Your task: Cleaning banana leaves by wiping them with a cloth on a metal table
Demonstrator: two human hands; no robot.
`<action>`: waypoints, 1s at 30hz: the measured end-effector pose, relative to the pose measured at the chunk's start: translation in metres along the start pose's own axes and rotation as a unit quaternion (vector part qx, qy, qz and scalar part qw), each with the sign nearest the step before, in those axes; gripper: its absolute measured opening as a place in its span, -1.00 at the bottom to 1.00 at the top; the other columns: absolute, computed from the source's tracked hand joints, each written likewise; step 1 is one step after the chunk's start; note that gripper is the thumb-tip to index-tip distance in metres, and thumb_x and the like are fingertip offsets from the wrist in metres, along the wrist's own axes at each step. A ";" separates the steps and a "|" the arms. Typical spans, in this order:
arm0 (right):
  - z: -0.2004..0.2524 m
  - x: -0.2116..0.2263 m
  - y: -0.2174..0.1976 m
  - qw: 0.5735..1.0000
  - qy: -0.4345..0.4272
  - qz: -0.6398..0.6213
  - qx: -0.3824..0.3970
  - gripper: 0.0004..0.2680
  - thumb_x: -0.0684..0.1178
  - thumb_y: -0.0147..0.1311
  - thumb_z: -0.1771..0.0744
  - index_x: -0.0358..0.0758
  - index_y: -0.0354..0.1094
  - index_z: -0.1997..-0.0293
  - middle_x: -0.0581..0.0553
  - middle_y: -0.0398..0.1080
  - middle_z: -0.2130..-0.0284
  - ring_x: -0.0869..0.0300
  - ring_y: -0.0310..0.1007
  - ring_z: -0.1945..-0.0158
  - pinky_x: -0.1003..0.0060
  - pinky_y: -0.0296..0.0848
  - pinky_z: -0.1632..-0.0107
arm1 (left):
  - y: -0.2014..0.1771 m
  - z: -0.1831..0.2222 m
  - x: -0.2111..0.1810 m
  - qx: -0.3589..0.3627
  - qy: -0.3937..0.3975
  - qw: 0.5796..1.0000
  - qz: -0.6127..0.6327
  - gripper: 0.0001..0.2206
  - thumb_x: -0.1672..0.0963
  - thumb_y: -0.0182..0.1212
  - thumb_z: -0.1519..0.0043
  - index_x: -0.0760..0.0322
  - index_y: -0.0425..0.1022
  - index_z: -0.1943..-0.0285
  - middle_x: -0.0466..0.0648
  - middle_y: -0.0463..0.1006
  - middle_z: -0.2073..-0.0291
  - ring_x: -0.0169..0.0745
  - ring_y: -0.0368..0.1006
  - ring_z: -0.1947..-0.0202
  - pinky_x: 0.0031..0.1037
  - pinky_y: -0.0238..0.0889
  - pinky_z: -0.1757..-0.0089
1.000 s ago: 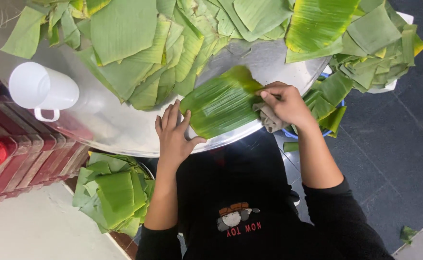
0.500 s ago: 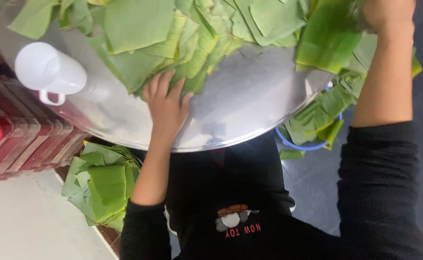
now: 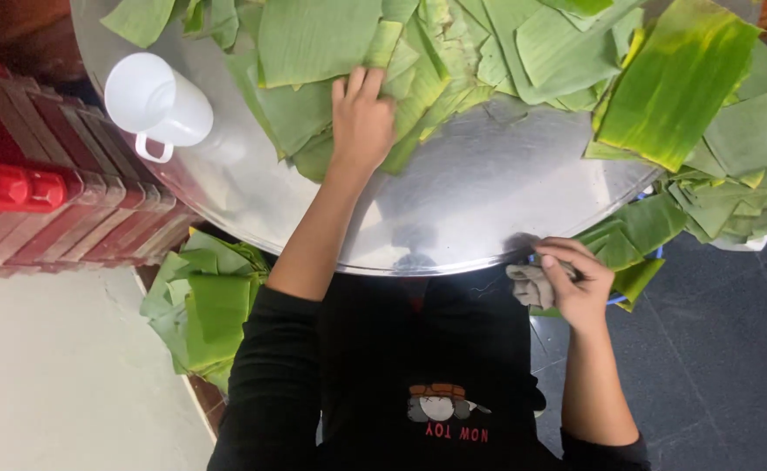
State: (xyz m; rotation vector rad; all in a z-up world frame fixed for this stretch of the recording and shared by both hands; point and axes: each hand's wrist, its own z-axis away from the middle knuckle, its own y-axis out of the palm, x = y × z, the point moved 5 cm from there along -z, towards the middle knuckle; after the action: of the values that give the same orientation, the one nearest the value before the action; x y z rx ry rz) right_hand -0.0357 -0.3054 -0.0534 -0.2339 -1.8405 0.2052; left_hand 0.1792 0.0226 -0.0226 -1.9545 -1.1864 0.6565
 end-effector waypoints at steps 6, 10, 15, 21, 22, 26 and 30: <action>0.005 -0.003 -0.026 0.998 0.009 0.011 -0.066 -0.92 -0.24 0.15 -0.37 -0.40 0.55 0.13 -0.34 0.53 0.22 -0.10 0.54 0.07 0.03 0.41 -0.09 | -0.044 0.017 -0.049 -0.003 0.024 0.999 0.048 -0.88 0.25 0.29 -0.12 0.22 0.60 0.48 -0.03 0.44 0.13 0.00 0.28 -0.01 -0.17 0.13 0.10; 0.005 -0.027 -0.030 0.988 0.042 -0.052 -0.140 -0.87 -0.16 0.10 -0.41 -0.46 0.49 0.10 -0.32 0.49 0.30 0.03 0.44 0.15 0.17 0.33 -0.01 | -0.062 0.096 -0.124 0.048 0.081 0.971 0.218 -0.88 0.20 0.11 -0.20 0.33 0.56 0.21 0.07 0.51 0.20 0.18 0.39 0.09 0.05 0.12 0.10; -0.003 -0.024 -0.019 0.958 0.097 -0.146 -0.229 -0.84 -0.01 0.05 -0.45 -0.31 0.42 0.13 -0.24 0.50 0.15 0.14 0.45 0.00 0.28 0.36 -0.12 | -0.062 0.160 -0.176 0.087 0.117 0.930 0.338 -0.80 0.10 0.10 -0.36 0.29 0.56 0.21 0.10 0.51 0.09 0.17 0.45 -0.01 0.06 0.19 0.00; -0.026 0.014 -0.003 0.937 0.084 -0.270 -0.203 -0.60 -0.04 0.21 -0.33 -0.44 0.25 -0.27 -0.26 0.45 -0.07 0.12 0.55 -0.07 0.26 0.56 -0.14 | -0.087 0.110 -0.117 0.116 0.058 0.927 0.352 -0.68 -0.04 0.34 -0.20 0.16 0.63 -0.01 0.08 0.49 -0.19 0.21 0.28 -0.32 0.15 0.01 -0.18; -0.030 0.022 0.000 0.943 0.083 -0.255 -0.198 -0.60 -0.10 0.25 -0.29 -0.43 0.28 -0.24 -0.24 0.46 -0.05 0.15 0.53 -0.04 0.29 0.55 -0.12 | -0.084 0.106 -0.108 0.183 0.048 0.946 0.265 -0.63 -0.07 0.30 -0.19 0.16 0.63 -0.03 0.14 0.39 -0.27 0.26 0.15 -0.37 0.19 0.00 -0.16; -0.033 0.028 0.027 0.971 0.073 -0.180 -0.143 -0.69 -0.21 0.28 -0.26 -0.33 0.40 -0.11 -0.25 0.47 0.03 0.11 0.45 0.03 0.23 0.46 -0.05 | -0.072 0.118 -0.091 0.239 0.008 0.957 0.166 -0.49 0.01 0.44 -0.02 0.21 0.56 -0.17 0.12 0.33 -0.20 0.18 0.22 -0.19 -0.02 0.21 0.07; -0.043 0.059 0.072 0.991 0.074 -0.094 -0.067 -0.67 -0.28 0.26 -0.25 -0.45 0.39 -0.13 -0.33 0.48 0.08 0.02 0.45 0.10 0.09 0.45 -0.01 | -0.049 0.145 -0.085 0.134 -0.032 0.959 0.249 -0.63 0.21 0.24 -0.10 0.31 0.57 -0.12 0.03 0.38 0.09 0.07 0.36 0.16 -0.22 0.32 0.12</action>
State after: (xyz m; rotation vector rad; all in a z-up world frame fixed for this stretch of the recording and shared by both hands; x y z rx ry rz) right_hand -0.0069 -0.2196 -0.0056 -0.1640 -1.7181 -0.0658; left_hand 0.0100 0.0082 -0.0649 -2.0133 -0.5918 1.0848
